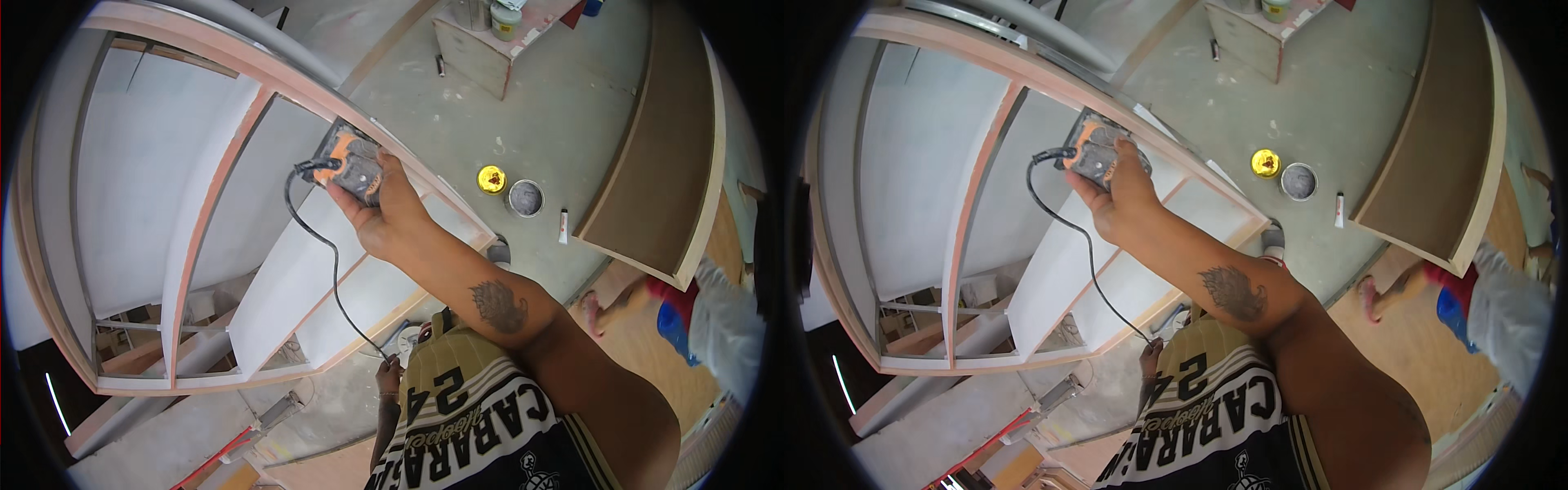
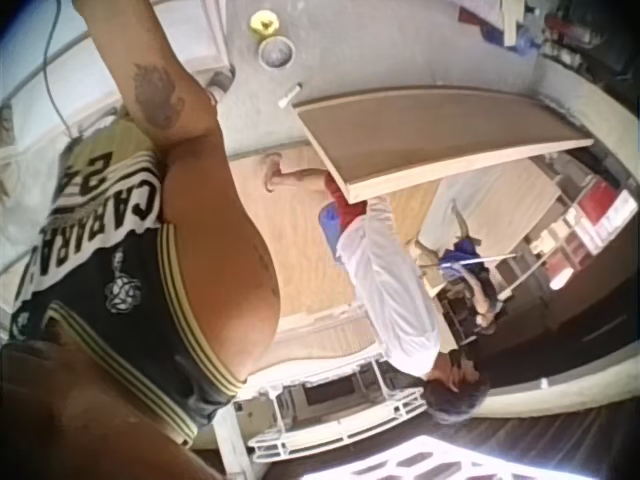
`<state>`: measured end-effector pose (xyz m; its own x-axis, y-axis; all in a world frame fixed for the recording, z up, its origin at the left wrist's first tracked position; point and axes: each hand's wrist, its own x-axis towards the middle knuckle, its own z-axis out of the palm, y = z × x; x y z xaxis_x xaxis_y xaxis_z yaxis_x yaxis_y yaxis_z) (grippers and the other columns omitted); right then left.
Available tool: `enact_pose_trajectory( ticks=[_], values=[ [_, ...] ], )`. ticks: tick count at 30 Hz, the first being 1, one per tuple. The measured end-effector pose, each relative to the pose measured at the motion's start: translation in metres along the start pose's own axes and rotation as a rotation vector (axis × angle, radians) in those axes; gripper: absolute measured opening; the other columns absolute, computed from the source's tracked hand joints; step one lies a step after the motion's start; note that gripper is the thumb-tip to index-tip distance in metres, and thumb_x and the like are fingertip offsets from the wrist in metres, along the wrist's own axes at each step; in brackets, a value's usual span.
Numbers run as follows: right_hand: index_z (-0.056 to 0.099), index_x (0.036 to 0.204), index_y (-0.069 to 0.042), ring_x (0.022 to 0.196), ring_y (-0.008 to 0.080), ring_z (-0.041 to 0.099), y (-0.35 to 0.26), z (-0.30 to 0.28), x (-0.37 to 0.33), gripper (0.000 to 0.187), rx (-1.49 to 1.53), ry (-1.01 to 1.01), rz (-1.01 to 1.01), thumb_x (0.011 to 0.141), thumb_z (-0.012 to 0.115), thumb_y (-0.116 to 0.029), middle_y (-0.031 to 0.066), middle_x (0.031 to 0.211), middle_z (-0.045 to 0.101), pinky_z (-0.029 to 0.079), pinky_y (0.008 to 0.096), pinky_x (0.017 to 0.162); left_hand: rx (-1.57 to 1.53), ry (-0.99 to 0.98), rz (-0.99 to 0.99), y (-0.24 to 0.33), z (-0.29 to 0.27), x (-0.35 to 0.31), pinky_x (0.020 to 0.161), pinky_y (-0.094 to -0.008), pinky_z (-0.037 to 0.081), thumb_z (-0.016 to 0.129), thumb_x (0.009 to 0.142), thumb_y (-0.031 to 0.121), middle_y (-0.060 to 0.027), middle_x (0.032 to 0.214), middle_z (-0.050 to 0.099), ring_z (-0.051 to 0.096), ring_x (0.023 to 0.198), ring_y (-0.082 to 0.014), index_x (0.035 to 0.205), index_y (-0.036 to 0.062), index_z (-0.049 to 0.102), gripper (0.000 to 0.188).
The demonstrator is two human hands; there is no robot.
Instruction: Sanding the edges and surfaces of a wooden shelf unit using an electric sander.
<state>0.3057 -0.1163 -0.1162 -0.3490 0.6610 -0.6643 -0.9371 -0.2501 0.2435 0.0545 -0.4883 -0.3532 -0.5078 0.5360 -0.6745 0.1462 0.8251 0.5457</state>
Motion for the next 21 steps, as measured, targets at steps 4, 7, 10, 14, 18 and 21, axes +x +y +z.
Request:
enact_pose_trajectory(
  ticks=[4, 7, 10, 14, 18, 21],
  values=[
    [0.05, 0.12, -0.009, 0.101, 0.0215, 0.064, -0.012, -0.031, 0.016, 0.029, -0.034, 0.055, -0.024, 0.103, 0.046, -0.032, 0.0101, 0.115, 0.059, 0.06, 0.0339, 0.087, -0.018, 0.0, -0.058, -0.004, -0.007, -0.003, 0.059, -0.0255, 0.047, 0.069, 0.089, 0.02, -0.003, 0.075, 0.065, 0.058, 0.064, -0.0101, 0.115, -0.0008, 0.066, 0.033],
    [0.047, 0.124, -0.011, 0.098, 0.023, 0.065, -0.015, -0.059, 0.033, 0.034, -0.062, 0.078, -0.078, 0.101, 0.046, -0.037, 0.0096, 0.114, 0.06, 0.06, 0.0342, 0.084, 0.02, -0.025, -0.074, -0.018, -0.012, -0.002, 0.059, -0.0251, 0.046, 0.07, 0.089, 0.021, -0.0018, 0.076, 0.065, 0.057, 0.065, -0.009, 0.114, 0.0001, 0.066, 0.033],
    [0.047, 0.123, -0.011, 0.096, 0.0229, 0.066, -0.022, -0.088, 0.05, 0.034, -0.041, 0.12, -0.072, 0.101, 0.046, -0.036, 0.0098, 0.113, 0.06, 0.061, 0.033, 0.081, 0.066, -0.047, -0.058, -0.032, -0.016, 0.001, 0.058, -0.0246, 0.046, 0.071, 0.089, 0.02, -0.0009, 0.076, 0.064, 0.056, 0.065, -0.0082, 0.114, 0.0007, 0.067, 0.032],
    [0.049, 0.119, -0.009, 0.093, 0.0221, 0.066, -0.027, -0.117, 0.064, 0.034, -0.052, 0.215, -0.106, 0.099, 0.049, -0.037, 0.0093, 0.109, 0.061, 0.061, 0.0322, 0.079, 0.031, -0.065, -0.073, -0.043, -0.017, 0.004, 0.057, -0.0246, 0.045, 0.071, 0.089, 0.021, -0.0013, 0.075, 0.064, 0.056, 0.063, -0.0084, 0.115, 0.0005, 0.067, 0.033],
    [0.051, 0.116, -0.009, 0.091, 0.0207, 0.066, -0.027, -0.148, 0.085, 0.034, -0.056, 0.287, -0.098, 0.097, 0.05, -0.039, 0.0079, 0.106, 0.062, 0.061, 0.0312, 0.077, -0.083, -0.064, -0.12, -0.043, -0.019, 0.01, 0.056, -0.0247, 0.045, 0.069, 0.09, 0.021, -0.0023, 0.072, 0.065, 0.057, 0.062, -0.0088, 0.116, 0.0001, 0.066, 0.033],
    [0.053, 0.113, -0.01, 0.088, 0.0192, 0.066, -0.033, -0.17, 0.096, 0.033, -0.067, 0.285, -0.136, 0.096, 0.05, -0.039, 0.0062, 0.102, 0.064, 0.061, 0.03, 0.075, -0.009, -0.034, -0.118, -0.033, -0.017, 0.008, 0.055, -0.0245, 0.045, 0.068, 0.09, 0.019, -0.0033, 0.07, 0.065, 0.057, 0.06, -0.0089, 0.116, 0.0, 0.066, 0.032]
  ],
)
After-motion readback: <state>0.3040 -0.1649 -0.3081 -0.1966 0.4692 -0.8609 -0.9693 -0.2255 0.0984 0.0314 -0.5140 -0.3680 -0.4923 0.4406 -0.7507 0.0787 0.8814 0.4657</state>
